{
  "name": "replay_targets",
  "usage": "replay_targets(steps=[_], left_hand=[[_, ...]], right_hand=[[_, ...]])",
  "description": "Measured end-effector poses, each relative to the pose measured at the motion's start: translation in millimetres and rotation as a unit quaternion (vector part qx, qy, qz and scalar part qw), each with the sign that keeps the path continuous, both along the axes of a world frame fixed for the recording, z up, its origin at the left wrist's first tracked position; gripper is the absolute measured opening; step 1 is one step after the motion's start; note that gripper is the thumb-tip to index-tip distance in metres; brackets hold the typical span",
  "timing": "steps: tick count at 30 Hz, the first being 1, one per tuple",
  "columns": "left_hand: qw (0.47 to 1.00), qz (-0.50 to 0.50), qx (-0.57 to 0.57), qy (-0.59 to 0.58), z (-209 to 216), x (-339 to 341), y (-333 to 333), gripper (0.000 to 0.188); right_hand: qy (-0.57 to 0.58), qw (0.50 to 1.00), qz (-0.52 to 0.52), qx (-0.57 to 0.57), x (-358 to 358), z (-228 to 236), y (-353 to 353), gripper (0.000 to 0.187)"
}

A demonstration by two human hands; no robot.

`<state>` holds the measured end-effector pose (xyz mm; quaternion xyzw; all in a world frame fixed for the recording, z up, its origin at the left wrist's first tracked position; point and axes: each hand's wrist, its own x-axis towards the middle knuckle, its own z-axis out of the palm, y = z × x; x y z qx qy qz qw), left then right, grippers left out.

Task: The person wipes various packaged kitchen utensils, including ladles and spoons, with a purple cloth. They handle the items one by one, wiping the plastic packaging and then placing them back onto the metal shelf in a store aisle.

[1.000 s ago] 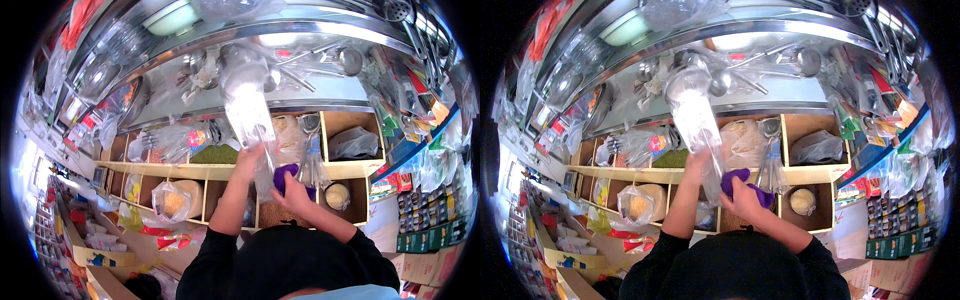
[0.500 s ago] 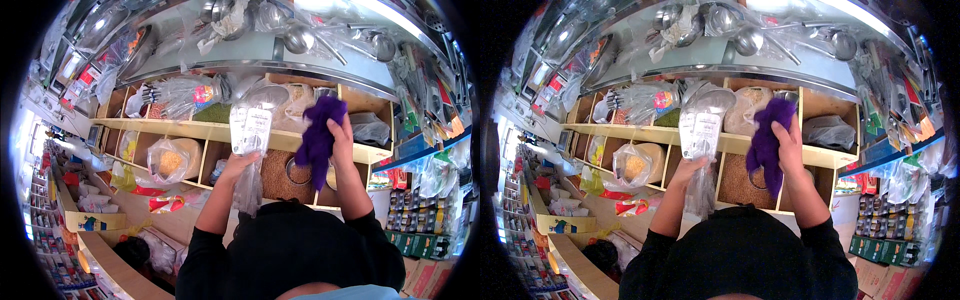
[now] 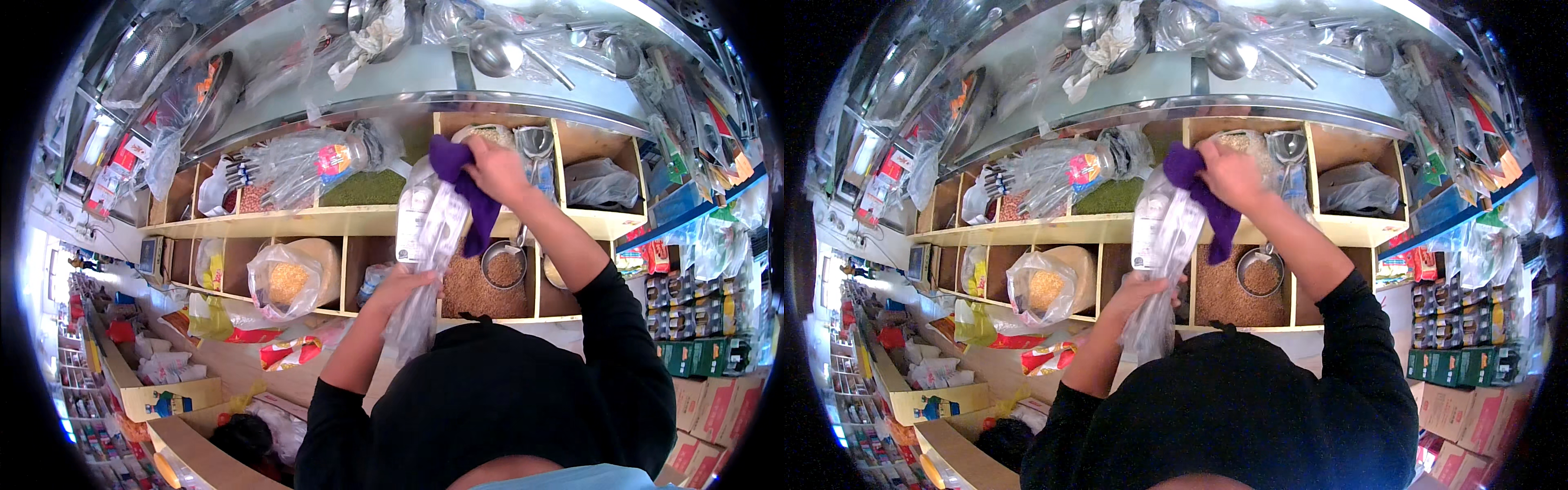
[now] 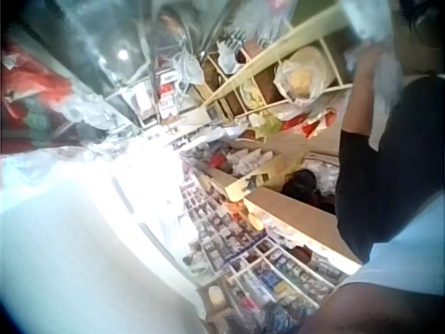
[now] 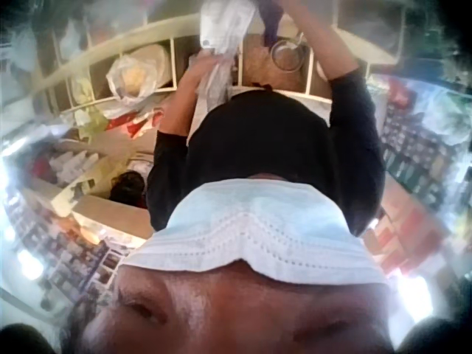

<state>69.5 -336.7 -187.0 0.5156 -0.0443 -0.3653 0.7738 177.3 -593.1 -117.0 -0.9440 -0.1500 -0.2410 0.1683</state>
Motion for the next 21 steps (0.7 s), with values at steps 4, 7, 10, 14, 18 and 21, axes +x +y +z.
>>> replay_targets(steps=[4, 7, 10, 14, 18, 21], left_hand=[[0.997, 0.023, -0.022, 0.064, -4.1, -2.6, 30.5, 0.048], [0.999, 0.012, -0.014, 0.046, -9.4, -0.6, 50.5, 0.041], [0.999, -0.023, 0.039, 0.024, -7.1, -0.2, 63.4, 0.041], [1.000, 0.001, 0.022, 0.002, 1.9, -5.0, 67.1, 0.037], [0.999, -0.002, 0.015, -0.035, 4.2, 4.6, 67.5, 0.036], [0.999, -0.013, 0.019, -0.024, 11.8, 6.4, 54.7, 0.035]], right_hand=[[-0.056, 0.997, -0.057, -0.018, 8.7, 1.1, 0.5, 0.036], [-0.015, 0.993, -0.015, -0.114, 1.1, 7.4, 4.2, 0.037], [0.093, 0.989, 0.040, -0.104, -4.7, 19.8, 13.4, 0.039], [0.016, 0.991, 0.120, 0.054, 9.4, 9.6, -6.7, 0.036], [-0.122, 0.893, -0.090, 0.424, 14.4, -33.4, 24.4, 0.022], [-0.053, 0.653, -0.130, 0.744, 18.6, -74.1, 51.2, 0.017]])
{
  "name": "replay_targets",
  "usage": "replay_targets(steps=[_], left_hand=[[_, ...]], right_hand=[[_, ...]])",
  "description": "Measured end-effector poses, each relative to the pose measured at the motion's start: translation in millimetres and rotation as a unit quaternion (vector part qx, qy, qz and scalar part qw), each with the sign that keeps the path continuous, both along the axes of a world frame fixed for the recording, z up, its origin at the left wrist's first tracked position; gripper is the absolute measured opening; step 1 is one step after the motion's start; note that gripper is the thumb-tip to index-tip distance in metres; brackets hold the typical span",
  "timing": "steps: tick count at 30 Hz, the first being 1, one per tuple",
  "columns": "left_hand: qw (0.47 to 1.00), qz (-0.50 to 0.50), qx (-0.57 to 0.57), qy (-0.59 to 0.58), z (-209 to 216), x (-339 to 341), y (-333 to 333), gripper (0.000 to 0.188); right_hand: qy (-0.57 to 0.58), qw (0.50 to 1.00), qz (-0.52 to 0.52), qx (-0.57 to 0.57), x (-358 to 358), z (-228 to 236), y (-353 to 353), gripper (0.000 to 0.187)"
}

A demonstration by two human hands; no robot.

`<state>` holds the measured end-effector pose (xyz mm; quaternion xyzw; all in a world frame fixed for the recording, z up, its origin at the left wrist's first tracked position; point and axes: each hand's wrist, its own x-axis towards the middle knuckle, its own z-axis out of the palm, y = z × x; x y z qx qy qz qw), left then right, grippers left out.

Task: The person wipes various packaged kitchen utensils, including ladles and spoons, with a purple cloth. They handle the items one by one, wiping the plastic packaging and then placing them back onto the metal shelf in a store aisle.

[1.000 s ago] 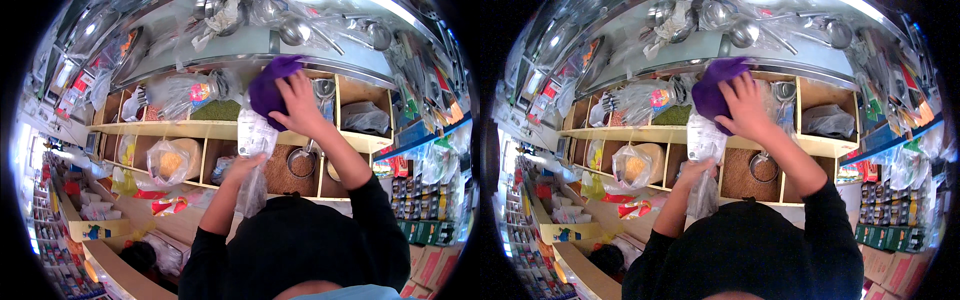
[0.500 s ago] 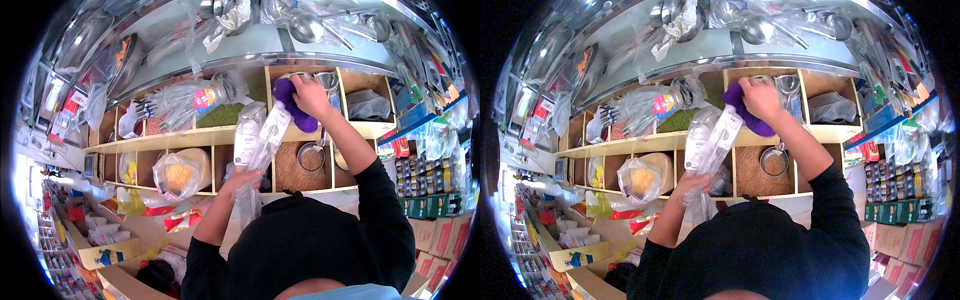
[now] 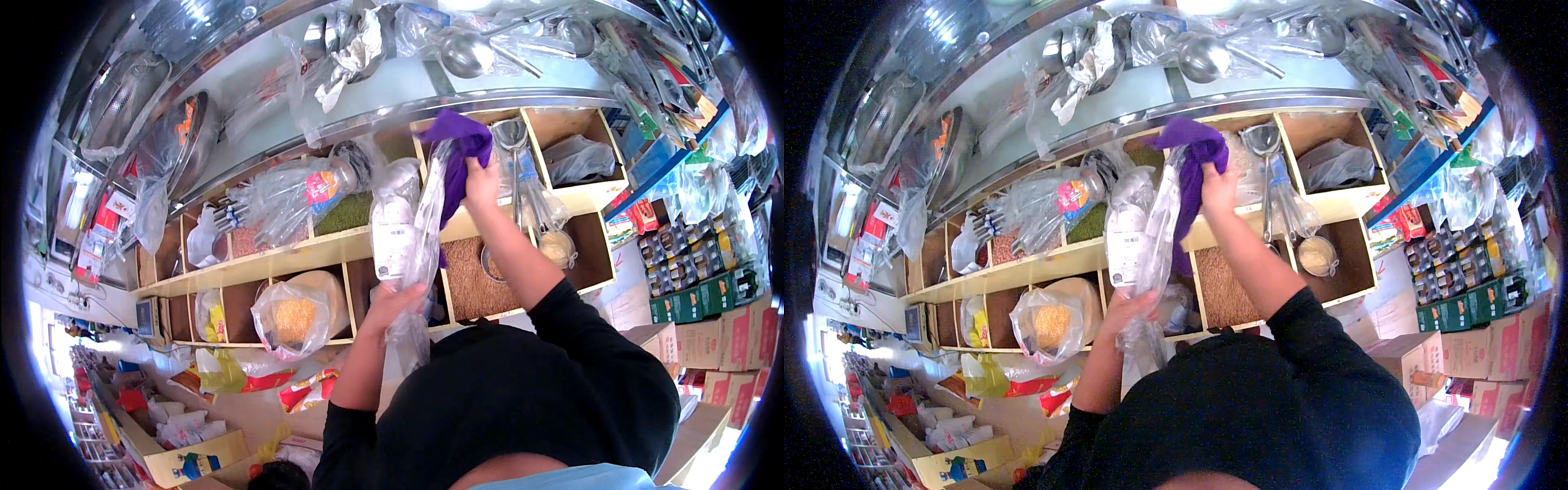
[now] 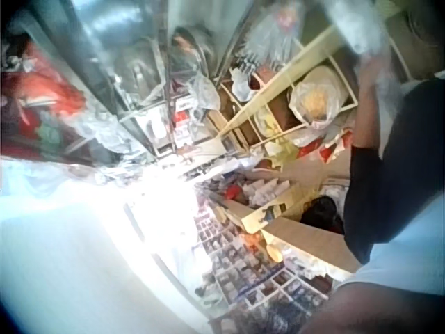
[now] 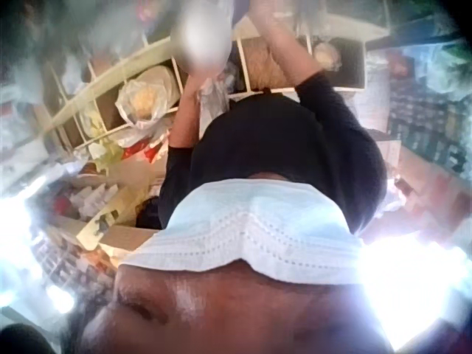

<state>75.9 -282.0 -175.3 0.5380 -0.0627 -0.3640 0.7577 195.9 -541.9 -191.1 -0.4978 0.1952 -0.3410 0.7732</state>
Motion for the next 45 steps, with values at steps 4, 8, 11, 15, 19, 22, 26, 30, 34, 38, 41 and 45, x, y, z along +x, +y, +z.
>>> replay_targets(steps=[4, 8, 11, 15, 19, 22, 26, 30, 34, 38, 41, 45], left_hand=[[0.999, 0.023, -0.049, 0.007, -10.5, 2.9, 0.4, 0.029], [0.987, 0.064, -0.136, 0.052, -18.9, 4.5, 14.4, 0.024], [0.986, 0.075, -0.107, 0.102, -16.7, 3.6, 23.0, 0.025], [0.991, 0.106, -0.074, 0.032, -25.0, -1.4, 32.0, 0.026], [0.957, 0.204, 0.109, -0.178, -23.1, -8.0, 5.9, 0.040], [0.924, 0.212, 0.173, -0.267, -25.8, -9.5, -8.7, 0.042], [0.879, 0.162, 0.257, -0.368, -19.9, -18.0, -13.5, 0.043], [0.862, 0.146, 0.284, -0.393, -19.2, -17.5, -17.0, 0.048], [0.888, 0.130, 0.245, -0.368, -45.7, -29.2, -10.6, 0.049], [0.927, 0.193, 0.192, -0.259, -56.6, -41.7, -6.0, 0.042], [0.924, 0.218, 0.190, -0.250, -31.8, -38.0, -8.6, 0.039], [0.919, 0.237, 0.225, -0.221, -35.7, -34.8, -3.4, 0.034]], right_hand=[[0.074, 0.967, 0.190, 0.154, -25.1, -13.4, 39.5, 0.023], [0.099, 0.892, 0.432, 0.090, -53.2, 1.7, 19.5, 0.033], [0.000, 0.851, 0.496, 0.170, -72.0, 5.5, -27.6, 0.044], [-0.082, 0.823, 0.430, 0.362, -111.0, 41.8, -26.3, 0.044], [-0.113, 0.892, 0.342, 0.274, -114.2, 30.5, -1.3, 0.050], [0.002, 0.885, 0.350, 0.307, -88.6, 26.2, 8.7, 0.043], [0.023, 0.867, 0.339, 0.365, -42.8, 46.7, 30.4, 0.035], [0.034, 0.940, 0.270, 0.206, -28.1, 41.9, 24.8, 0.026], [-0.107, 0.940, 0.235, 0.223, -18.5, 50.2, 14.5, 0.017], [-0.038, 0.944, 0.247, 0.216, -23.9, 48.8, 21.9, 0.016], [0.098, 0.953, 0.247, 0.144, -46.8, 34.5, 49.6, 0.019], [0.145, 0.923, 0.302, 0.189, -88.8, 15.9, 100.5, 0.018]])
